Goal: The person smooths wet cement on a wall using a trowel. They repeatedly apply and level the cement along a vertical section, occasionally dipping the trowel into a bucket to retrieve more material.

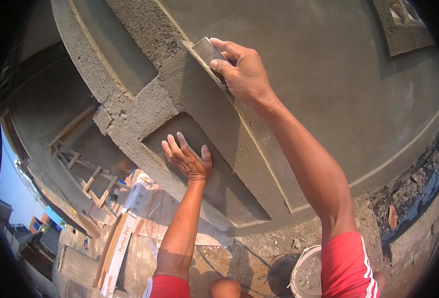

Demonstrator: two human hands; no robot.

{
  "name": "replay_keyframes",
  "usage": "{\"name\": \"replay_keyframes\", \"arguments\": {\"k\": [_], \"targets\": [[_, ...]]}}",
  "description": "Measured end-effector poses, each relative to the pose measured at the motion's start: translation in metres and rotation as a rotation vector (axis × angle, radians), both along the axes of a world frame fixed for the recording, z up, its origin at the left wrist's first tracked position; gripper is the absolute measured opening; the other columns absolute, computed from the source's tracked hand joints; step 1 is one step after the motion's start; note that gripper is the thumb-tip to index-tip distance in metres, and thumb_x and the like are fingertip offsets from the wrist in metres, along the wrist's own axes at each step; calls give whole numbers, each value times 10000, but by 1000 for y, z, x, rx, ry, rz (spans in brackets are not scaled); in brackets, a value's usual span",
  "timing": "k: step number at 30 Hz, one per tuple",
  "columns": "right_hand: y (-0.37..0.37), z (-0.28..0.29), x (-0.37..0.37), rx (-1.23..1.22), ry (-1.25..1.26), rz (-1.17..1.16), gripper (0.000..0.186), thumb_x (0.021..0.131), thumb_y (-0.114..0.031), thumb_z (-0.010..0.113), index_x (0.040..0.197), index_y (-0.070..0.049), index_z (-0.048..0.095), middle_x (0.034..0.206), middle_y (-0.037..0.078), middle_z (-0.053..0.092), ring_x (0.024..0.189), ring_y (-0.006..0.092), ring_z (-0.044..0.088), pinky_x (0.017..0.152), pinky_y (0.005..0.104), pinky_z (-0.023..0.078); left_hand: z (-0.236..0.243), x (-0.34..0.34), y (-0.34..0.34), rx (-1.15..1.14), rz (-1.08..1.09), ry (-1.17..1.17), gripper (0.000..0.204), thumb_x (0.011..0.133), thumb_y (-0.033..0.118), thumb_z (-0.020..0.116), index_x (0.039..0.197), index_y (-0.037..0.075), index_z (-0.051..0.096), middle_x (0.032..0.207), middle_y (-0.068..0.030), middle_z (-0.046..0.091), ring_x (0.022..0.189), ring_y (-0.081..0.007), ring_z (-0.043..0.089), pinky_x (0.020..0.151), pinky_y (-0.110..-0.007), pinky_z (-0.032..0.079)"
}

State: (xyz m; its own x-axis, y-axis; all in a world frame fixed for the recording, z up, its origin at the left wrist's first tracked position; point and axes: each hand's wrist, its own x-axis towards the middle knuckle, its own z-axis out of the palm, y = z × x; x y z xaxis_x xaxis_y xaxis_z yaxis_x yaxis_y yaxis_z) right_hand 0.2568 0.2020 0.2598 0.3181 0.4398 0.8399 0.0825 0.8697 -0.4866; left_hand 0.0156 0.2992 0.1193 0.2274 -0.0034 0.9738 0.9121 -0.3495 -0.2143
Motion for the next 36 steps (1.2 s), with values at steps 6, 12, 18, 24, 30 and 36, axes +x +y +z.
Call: {"name": "replay_keyframes", "arguments": {"k": [6, 12, 18, 24, 30, 36], "targets": [[-17, -57, -2, -159, 29, 62, 474, 906, -46, 611, 1375, -34, 543, 1066, 137, 705, 950, 159, 658, 888, 330, 510, 1, 2, 0, 13, 10, 3, 766, 907, 519, 446, 1459, -2, 346, 1501, -226, 271, 1398, -477, 224, 1103, -606, 230], [-41, -131, 22, -310, 63, 253, 466, 900, -66, 623, 1356, -6, 549, 1157, 127, 675, 1026, 163, 632, 917, 327, 501, 2, 2, 1, 29, 32, 8, 756, 895, 488, 437, 1454, -14, 348, 1498, -231, 278, 1397, -476, 229, 1105, -604, 233], [-38, -63, 10, -32, 172, 169, 434, 913, -67, 618, 1336, 3, 554, 1170, 140, 674, 1049, 197, 643, 923, 353, 519, 1, -2, 1, 7, 40, 7, 770, 913, 536, 419, 1464, 4, 343, 1505, -212, 273, 1402, -465, 225, 1108, -599, 232], [-15, 27, 28, 259, -323, -496, 400, 868, 19, 600, 1241, -113, 662, 1200, 73, 674, 1037, 222, 649, 920, 360, 530, -1, 3, -1, -5, 23, 2, 753, 912, 512, 441, 1467, 16, 323, 1503, -222, 257, 1398, -479, 218, 1104, -600, 230], [-12, 60, 26, 343, -767, -844, 325, 860, 17, 589, 1145, -111, 680, 1006, 59, 662, 955, 234, 592, 852, 338, 517, 2, 3, -1, -5, -6, 7, 762, 891, 483, 474, 1467, 7, 325, 1494, -235, 260, 1402, -491, 203, 1110, -599, 225], [-21, -12, 12, 268, -1046, -873, 406, 840, 13, 619, 1185, -186, 697, 981, -2, 663, 949, 180, 560, 888, 281, 526, 0, 0, 1, 1, 9, -5, 764, 891, 512, 448, 1453, 2, 353, 1487, -225, 273, 1403, -476, 213, 1116, -597, 223]]}}
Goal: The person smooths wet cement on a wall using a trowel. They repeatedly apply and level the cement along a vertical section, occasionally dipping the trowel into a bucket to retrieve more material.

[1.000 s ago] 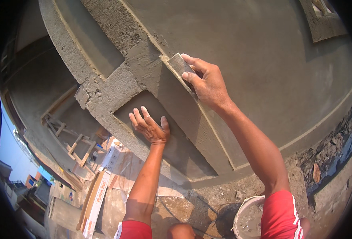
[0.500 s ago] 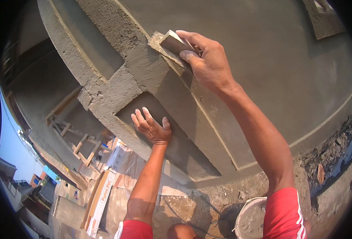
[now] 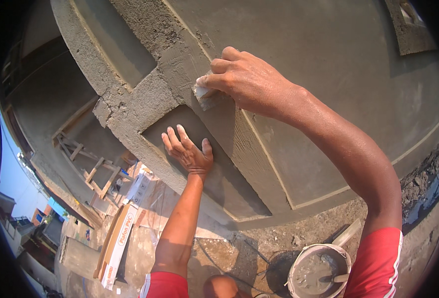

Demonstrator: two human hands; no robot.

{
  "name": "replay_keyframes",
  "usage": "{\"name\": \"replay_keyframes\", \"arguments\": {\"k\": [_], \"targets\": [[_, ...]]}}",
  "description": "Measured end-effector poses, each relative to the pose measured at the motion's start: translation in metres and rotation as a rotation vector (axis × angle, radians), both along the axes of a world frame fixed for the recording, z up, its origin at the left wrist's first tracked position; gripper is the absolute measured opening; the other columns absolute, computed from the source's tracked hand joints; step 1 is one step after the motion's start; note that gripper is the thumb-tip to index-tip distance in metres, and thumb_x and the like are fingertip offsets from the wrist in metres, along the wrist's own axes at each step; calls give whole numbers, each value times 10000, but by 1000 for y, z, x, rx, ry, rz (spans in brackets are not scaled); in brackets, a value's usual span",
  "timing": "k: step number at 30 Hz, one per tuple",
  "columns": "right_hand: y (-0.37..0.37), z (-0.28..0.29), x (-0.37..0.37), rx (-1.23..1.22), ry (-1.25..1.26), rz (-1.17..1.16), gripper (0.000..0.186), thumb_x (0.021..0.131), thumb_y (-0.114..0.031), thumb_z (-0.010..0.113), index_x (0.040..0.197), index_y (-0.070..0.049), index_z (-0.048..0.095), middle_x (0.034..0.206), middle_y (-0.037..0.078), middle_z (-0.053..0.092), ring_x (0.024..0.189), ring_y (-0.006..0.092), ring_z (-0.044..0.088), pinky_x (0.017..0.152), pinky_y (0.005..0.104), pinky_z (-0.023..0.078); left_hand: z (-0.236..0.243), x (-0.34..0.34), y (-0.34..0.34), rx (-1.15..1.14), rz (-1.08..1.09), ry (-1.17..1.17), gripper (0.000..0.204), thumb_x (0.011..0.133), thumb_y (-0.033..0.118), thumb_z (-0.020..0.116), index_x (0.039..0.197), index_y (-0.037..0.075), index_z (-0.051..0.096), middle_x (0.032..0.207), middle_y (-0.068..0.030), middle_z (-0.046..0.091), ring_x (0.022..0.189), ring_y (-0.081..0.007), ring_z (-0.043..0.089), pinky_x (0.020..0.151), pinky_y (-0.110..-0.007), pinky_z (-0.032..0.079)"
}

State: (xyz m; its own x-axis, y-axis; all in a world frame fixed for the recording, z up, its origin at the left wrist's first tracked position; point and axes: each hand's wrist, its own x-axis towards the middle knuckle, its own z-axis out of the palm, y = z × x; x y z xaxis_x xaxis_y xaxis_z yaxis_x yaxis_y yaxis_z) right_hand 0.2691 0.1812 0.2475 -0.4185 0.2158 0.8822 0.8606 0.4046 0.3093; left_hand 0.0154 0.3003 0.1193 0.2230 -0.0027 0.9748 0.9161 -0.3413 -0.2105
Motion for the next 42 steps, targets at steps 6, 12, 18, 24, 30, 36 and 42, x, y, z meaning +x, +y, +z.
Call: {"name": "replay_keyframes", "arguments": {"k": [6, 12, 18, 24, 30, 36, 42], "targets": [[-25, -101, 5, -379, 2, 152, 362, 901, -55, 615, 1244, -164, 654, 951, 19, 644, 964, 194, 566, 892, 330, 520, -1, 2, 1, -2, 0, 2, 776, 863, 482, 460, 1465, 9, 330, 1502, -211, 255, 1404, -471, 208, 1115, -607, 214], [-21, -65, 13, -623, 1007, 966, 482, 906, -86, 610, 1377, -33, 526, 996, 121, 659, 922, 186, 643, 834, 362, 546, 1, 1, 0, -15, 6, 3, 774, 866, 484, 463, 1463, 8, 335, 1501, -215, 259, 1402, -472, 209, 1115, -608, 212], [7, 12, 5, -380, 1054, 1093, 533, 907, -152, 649, 1407, -45, 497, 1027, 121, 658, 957, 173, 644, 913, 352, 519, 2, -2, 2, 0, 18, 9, 788, 888, 530, 452, 1469, 13, 326, 1506, -212, 253, 1405, -471, 203, 1112, -606, 214], [16, 44, 4, -408, 994, 873, 491, 930, -111, 634, 1404, -53, 516, 946, 89, 659, 816, 122, 604, 766, 284, 523, -1, 1, -1, -7, 7, 0, 790, 894, 536, 445, 1477, 17, 322, 1503, -218, 262, 1400, -475, 218, 1108, -605, 227], [11, 10, -4, -424, 1045, 859, 464, 938, -76, 613, 1394, -56, 527, 857, 47, 646, 695, 87, 576, 628, 244, 518, 0, 2, -1, 10, 2, -4, 777, 917, 551, 420, 1468, 10, 338, 1503, -218, 269, 1401, -477, 225, 1105, -604, 234], [0, -64, -4, -540, 1127, 905, 469, 933, -42, 603, 1395, -53, 524, 956, 65, 662, 827, 101, 617, 718, 267, 544, 4, 2, -2, 19, 20, -1, 773, 922, 555, 404, 1451, -7, 358, 1495, -226, 284, 1398, -474, 236, 1104, -600, 237], [-6, -161, 1, -684, 1204, 875, 480, 925, -58, 615, 1396, -47, 520, 1106, 106, 670, 972, 135, 632, 867, 296, 534, 2, 3, -1, 20, 39, 8, 752, 881, 467, 432, 1444, -26, 358, 1485, -227, 289, 1398, -471, 234, 1114, -597, 233]]}}
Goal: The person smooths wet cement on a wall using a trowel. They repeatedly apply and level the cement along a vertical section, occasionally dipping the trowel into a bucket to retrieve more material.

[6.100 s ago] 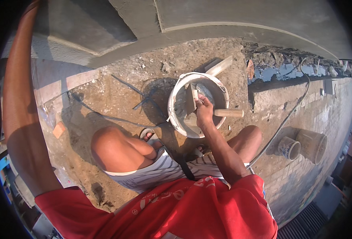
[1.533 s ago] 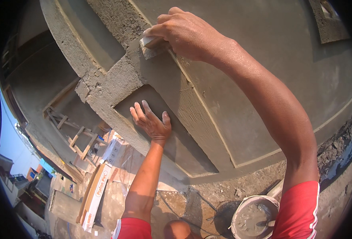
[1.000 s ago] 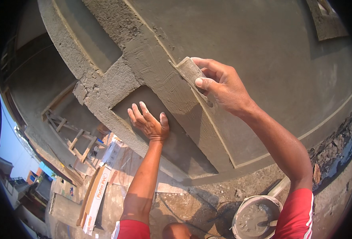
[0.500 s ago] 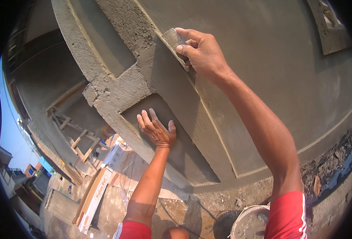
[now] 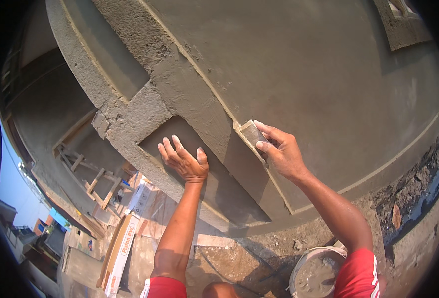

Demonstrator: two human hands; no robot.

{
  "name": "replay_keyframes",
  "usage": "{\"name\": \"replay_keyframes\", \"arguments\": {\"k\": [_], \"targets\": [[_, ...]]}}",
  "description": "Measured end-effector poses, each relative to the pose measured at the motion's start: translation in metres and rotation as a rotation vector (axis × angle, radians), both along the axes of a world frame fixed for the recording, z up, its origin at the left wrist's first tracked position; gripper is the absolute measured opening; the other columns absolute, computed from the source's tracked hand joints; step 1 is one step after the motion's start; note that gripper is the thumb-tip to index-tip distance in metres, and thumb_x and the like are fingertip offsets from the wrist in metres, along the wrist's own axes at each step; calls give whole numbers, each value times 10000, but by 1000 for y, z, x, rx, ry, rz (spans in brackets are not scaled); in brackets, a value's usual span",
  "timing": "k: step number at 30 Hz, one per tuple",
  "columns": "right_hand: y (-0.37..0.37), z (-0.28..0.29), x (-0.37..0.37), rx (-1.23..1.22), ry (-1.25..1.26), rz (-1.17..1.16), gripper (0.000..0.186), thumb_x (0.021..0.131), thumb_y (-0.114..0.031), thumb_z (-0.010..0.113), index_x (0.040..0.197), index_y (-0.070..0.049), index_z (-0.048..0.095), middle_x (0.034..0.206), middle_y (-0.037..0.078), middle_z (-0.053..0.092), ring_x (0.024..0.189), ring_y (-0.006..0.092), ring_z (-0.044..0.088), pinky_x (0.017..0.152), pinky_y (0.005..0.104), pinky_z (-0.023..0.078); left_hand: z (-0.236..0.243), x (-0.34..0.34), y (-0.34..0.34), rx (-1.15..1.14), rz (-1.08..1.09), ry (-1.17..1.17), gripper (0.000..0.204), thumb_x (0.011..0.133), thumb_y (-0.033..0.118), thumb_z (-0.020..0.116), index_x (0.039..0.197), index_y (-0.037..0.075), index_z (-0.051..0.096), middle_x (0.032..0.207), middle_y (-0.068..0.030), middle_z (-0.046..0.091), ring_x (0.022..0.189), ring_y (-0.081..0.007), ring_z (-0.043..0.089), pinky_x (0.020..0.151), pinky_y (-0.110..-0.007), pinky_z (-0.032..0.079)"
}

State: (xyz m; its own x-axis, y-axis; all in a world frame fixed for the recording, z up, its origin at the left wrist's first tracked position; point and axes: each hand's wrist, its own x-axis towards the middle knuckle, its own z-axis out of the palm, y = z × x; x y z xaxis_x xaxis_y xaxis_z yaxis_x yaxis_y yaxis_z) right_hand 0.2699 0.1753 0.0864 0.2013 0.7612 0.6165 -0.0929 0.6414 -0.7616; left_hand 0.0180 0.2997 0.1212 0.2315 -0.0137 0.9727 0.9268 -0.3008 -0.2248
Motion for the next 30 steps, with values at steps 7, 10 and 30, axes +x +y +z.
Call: {"name": "replay_keyframes", "arguments": {"k": [7, 10, 30], "targets": [[-25, -43, -3, 21, 221, -17, 521, 890, -63, 651, 1395, -45, 525, 1192, 90, 649, 1024, 144, 623, 939, 303, 496, 0, -2, -1, -5, 2, 5, 759, 857, 435, 460, 1446, -30, 353, 1485, -228, 287, 1406, -467, 223, 1124, -586, 223], [-18, -11, -23, 145, 147, -302, 417, 823, 5, 658, 1238, 1, 615, 1083, 97, 629, 948, 176, 614, 852, 321, 510, 0, -2, 0, 5, -5, 11, 758, 858, 435, 463, 1446, -31, 354, 1493, -230, 280, 1407, -465, 226, 1125, -585, 221], [1, 69, -30, 669, -463, -834, 360, 773, 66, 633, 1116, -42, 624, 1043, 119, 626, 964, 298, 574, 820, 397, 496, 0, -7, 1, -18, -20, -4, 779, 933, 580, 390, 1460, 8, 350, 1503, -208, 269, 1400, -464, 229, 1103, -594, 234]]}}
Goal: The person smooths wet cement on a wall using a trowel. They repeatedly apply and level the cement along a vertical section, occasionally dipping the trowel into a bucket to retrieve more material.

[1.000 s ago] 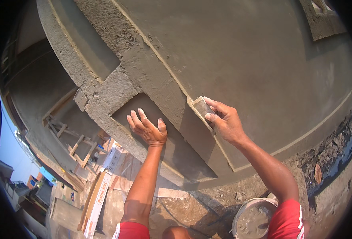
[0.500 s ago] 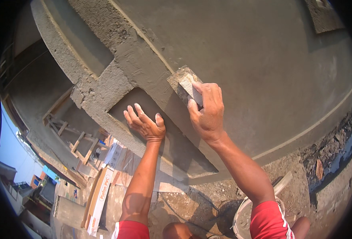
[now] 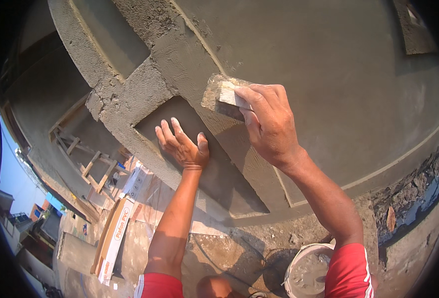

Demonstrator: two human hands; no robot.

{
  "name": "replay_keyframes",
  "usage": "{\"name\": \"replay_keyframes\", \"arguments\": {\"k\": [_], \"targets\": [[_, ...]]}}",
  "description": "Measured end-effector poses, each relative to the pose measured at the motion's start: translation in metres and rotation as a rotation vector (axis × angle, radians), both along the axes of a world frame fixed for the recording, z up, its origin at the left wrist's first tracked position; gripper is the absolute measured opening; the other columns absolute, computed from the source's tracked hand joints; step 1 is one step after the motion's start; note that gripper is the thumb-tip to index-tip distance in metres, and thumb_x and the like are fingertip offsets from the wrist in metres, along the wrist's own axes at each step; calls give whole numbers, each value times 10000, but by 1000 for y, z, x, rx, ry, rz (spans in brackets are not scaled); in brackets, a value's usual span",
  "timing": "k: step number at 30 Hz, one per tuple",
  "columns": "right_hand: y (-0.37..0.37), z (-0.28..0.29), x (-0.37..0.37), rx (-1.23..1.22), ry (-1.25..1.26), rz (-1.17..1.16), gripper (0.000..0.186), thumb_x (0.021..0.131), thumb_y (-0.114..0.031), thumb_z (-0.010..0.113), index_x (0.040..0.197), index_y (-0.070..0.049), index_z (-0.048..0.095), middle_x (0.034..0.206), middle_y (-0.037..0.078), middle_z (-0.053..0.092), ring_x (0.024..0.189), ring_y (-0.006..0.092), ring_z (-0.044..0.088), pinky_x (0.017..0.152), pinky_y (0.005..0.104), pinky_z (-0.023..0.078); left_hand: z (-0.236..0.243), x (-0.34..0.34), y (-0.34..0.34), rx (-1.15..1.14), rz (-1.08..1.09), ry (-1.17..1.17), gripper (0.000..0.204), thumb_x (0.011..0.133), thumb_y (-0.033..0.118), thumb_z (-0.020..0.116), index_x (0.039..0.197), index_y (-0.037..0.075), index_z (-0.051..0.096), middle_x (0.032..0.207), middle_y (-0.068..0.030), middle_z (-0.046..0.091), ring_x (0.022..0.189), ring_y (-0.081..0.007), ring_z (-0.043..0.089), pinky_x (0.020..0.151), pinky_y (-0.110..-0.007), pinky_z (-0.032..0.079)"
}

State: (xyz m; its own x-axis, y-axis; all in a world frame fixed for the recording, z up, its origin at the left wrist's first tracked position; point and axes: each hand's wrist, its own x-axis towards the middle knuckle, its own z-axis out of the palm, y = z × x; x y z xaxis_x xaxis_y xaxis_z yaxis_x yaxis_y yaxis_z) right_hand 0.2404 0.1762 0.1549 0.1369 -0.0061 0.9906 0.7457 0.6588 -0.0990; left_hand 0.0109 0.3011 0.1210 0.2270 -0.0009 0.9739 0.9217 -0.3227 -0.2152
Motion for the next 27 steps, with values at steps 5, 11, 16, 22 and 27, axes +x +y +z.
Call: {"name": "replay_keyframes", "arguments": {"k": [5, 11, 16, 22, 27], "targets": [[22, 105, 32, 226, -222, -211, 298, 836, -1, 642, 1105, -124, 679, 1005, 45, 669, 1001, 227, 594, 849, 352, 524, -3, 7, -1, 1, -21, 3, 753, 927, 530, 417, 1462, 5, 341, 1507, -217, 253, 1403, -469, 220, 1100, -593, 241], [40, 133, 21, 130, -455, -323, 255, 849, -57, 658, 1086, -144, 689, 974, 32, 672, 975, 197, 597, 841, 320, 524, 0, 6, 0, 12, -27, 14, 764, 890, 487, 478, 1462, -1, 337, 1499, -220, 260, 1399, -479, 213, 1103, -598, 231], [21, 49, 15, -119, -674, -278, 292, 867, -123, 632, 1155, -172, 649, 1006, 2, 603, 981, 180, 544, 850, 325, 495, 0, 1, -2, -17, -18, 2, 757, 887, 486, 466, 1454, 0, 348, 1490, -227, 267, 1393, -481, 220, 1107, -598, 225], [0, -103, 15, -362, -836, -182, 337, 866, -143, 625, 1202, -159, 600, 1087, 45, 552, 1055, 220, 511, 818, 350, 450, -1, 5, 3, 18, -25, 10, 755, 877, 481, 447, 1451, -2, 353, 1487, -229, 272, 1397, -477, 211, 1114, -595, 214], [-21, -149, 18, -647, -779, 50, 369, 850, -80, 654, 1213, -101, 593, 1078, 66, 588, 1025, 251, 538, 825, 384, 476, -3, 5, 4, 18, -11, 10, 755, 867, 470, 451, 1445, -8, 360, 1483, -224, 280, 1393, -474, 225, 1109, -592, 228]]}}
